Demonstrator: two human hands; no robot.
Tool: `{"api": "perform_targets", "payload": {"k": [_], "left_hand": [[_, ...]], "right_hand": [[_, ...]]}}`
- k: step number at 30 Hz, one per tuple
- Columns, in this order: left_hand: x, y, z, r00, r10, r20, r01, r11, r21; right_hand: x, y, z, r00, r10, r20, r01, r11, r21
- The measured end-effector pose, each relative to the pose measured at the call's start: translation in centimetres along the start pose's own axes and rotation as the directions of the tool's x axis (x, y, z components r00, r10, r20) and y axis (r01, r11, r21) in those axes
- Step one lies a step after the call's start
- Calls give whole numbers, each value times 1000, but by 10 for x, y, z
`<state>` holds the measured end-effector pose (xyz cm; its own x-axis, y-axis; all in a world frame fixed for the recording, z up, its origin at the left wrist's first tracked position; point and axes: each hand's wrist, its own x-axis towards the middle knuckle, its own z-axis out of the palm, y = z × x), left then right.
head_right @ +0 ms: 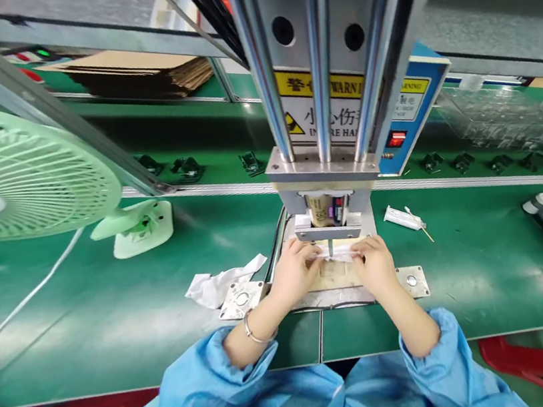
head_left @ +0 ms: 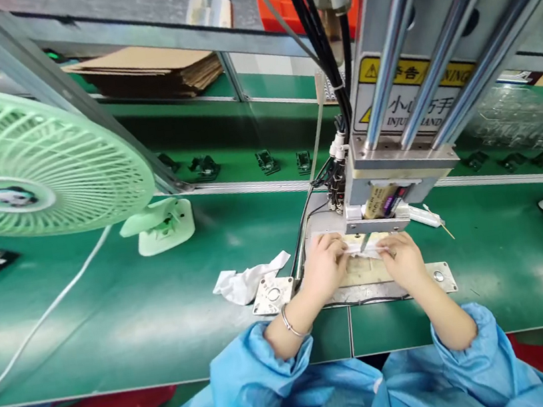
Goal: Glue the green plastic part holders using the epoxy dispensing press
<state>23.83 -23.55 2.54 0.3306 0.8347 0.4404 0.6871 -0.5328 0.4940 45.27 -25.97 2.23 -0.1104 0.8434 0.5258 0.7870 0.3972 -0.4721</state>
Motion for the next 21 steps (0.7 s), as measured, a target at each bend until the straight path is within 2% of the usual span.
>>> {"api": "perform_targets", "payload": {"k": [3, 7, 12, 16, 19, 21], "left_hand": [[0, 0, -6, 999, 39, 21, -38, 999, -39], [-18, 9, -15, 994, 77, 84, -71, 995, -71], [-40, 27, -18, 973, 100, 210, -81, 992, -99], [-45, 41, -20, 952, 89, 292, -72, 995, -69], [-39, 40, -36, 970, 60, 236, -30, 992, -125], [-27, 24, -55, 991, -12, 132, 32, 988, -153]], "right_hand": [[6, -3, -6, 998, -68, -6, 68, 998, 4], [-11, -17, -6, 984, -175, 40, 174, 984, 32], [-35, -24, -5, 981, -181, 71, 181, 983, -3], [-44, -12, -1, 975, -202, 90, 207, 977, -54], [-52, 2, 4, 965, -250, 81, 252, 968, -7], [-60, 9, 1, 970, -241, 22, 240, 970, 36]]}}
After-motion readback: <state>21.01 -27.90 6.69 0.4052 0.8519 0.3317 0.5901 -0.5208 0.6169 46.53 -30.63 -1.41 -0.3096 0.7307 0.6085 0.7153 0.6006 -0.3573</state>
